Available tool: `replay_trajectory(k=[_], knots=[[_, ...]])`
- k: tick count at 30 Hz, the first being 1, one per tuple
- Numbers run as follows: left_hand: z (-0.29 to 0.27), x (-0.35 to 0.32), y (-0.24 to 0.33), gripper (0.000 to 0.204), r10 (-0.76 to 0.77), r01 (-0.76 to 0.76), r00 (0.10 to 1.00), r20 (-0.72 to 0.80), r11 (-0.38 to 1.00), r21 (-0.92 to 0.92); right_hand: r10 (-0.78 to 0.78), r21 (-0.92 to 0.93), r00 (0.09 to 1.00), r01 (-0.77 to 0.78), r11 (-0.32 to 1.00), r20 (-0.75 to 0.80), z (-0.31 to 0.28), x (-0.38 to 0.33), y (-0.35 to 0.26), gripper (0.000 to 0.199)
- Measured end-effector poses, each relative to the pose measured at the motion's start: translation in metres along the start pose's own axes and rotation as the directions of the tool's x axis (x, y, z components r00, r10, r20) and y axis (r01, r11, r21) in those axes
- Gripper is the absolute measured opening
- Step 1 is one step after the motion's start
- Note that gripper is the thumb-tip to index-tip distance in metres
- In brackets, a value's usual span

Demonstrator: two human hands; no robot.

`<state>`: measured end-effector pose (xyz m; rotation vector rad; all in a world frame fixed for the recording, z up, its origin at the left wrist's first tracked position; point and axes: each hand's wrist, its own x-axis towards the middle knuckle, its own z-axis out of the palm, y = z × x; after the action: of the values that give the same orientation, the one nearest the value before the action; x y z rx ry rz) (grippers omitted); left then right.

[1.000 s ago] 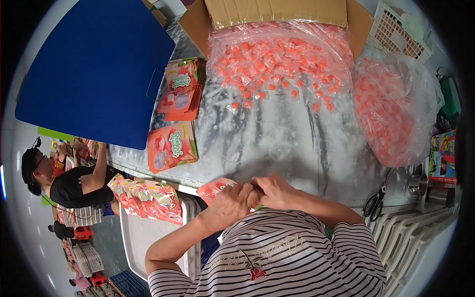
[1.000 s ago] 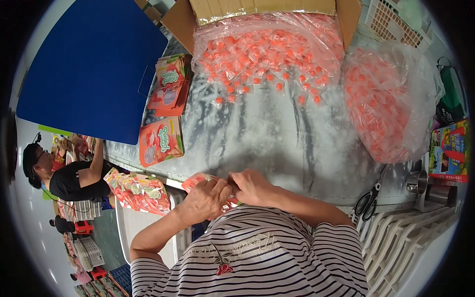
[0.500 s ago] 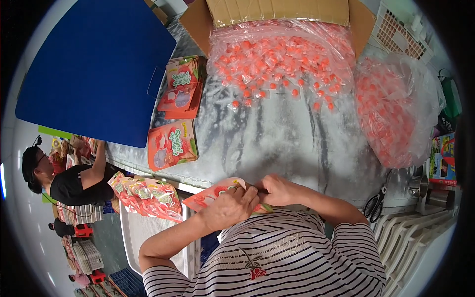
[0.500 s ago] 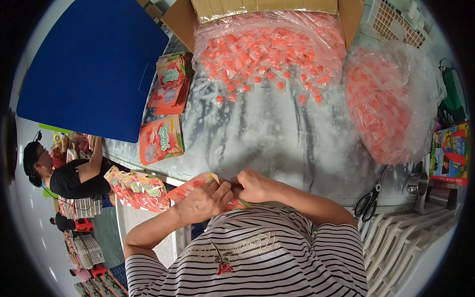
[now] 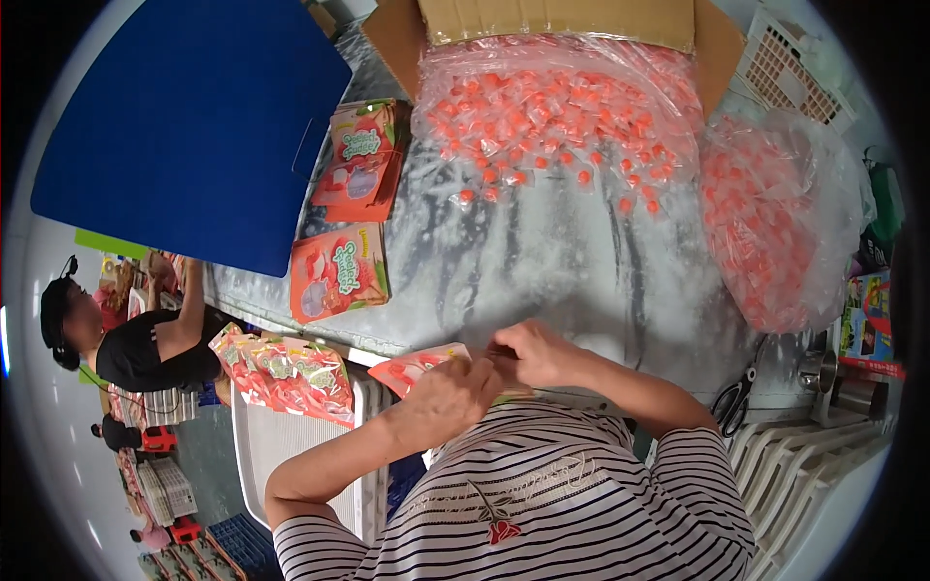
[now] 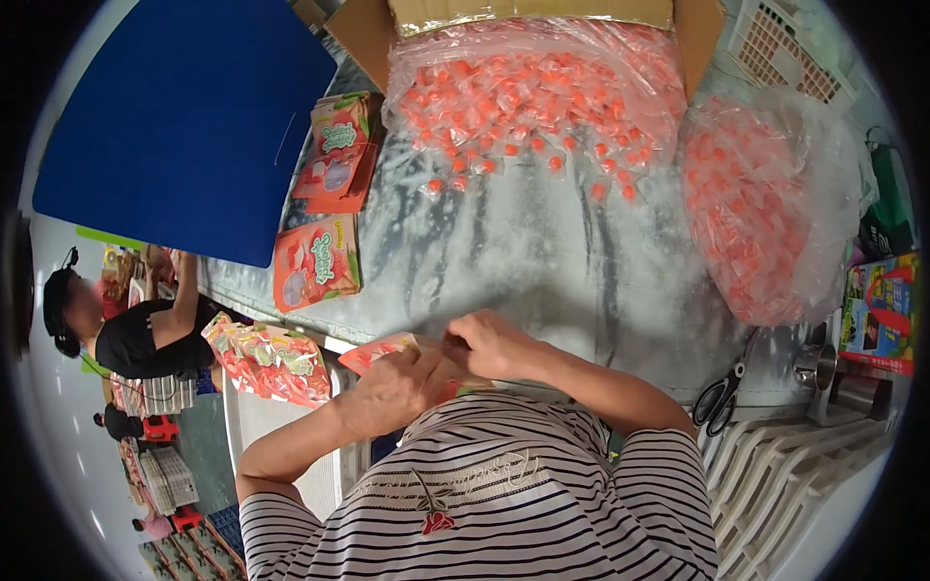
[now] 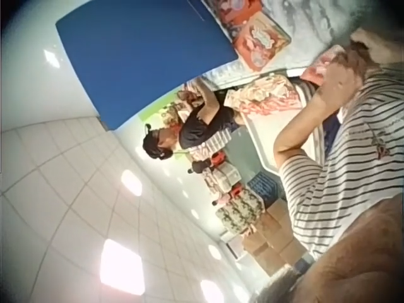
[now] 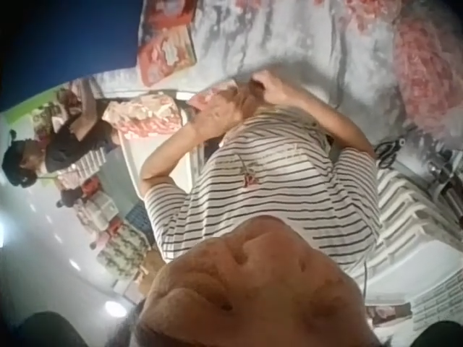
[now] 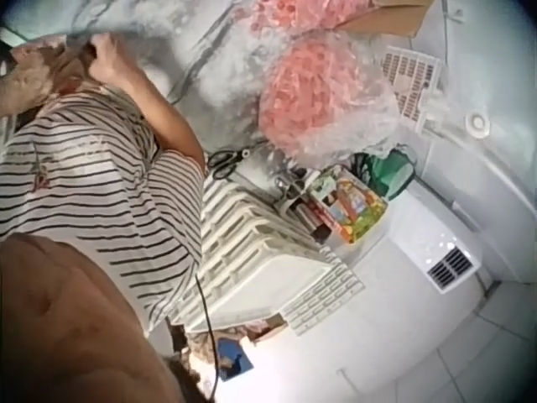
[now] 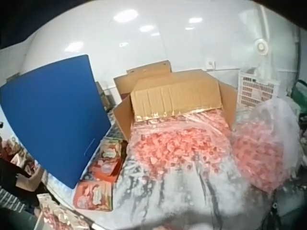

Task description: Taking individual small candies from a large bulk box and placing them into retail packaging bags.

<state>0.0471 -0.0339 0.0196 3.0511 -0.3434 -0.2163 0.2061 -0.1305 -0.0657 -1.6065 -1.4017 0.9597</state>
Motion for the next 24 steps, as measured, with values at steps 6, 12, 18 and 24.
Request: replay_trajectory(k=[6,12,18,24], knots=[[-0.008,0.006,0.006,0.026,0.138,-0.142,0.99,-0.033,0.974,-0.176,0.006,-0.001,0.999,-0.006,1.0,-0.038,-0.005,0.007,0.029,0.014],[-0.017,-0.003,-0.006,0.017,-0.165,0.127,0.977,-0.132,0.958,-0.256,-0.23,-0.312,0.913,0.122,0.942,-0.336,-0.075,-0.005,0.06,0.042],[-0.013,-0.008,0.004,0.011,-0.403,0.325,0.878,-0.258,0.898,-0.296,-0.26,-0.678,0.841,-0.16,0.717,-0.474,-0.177,0.005,0.112,0.059],[-0.008,-0.006,0.003,0.009,-0.419,0.349,0.87,-0.261,0.896,-0.276,-0.21,-0.745,0.866,-0.241,0.622,-0.455,-0.18,0.008,0.153,0.051]])
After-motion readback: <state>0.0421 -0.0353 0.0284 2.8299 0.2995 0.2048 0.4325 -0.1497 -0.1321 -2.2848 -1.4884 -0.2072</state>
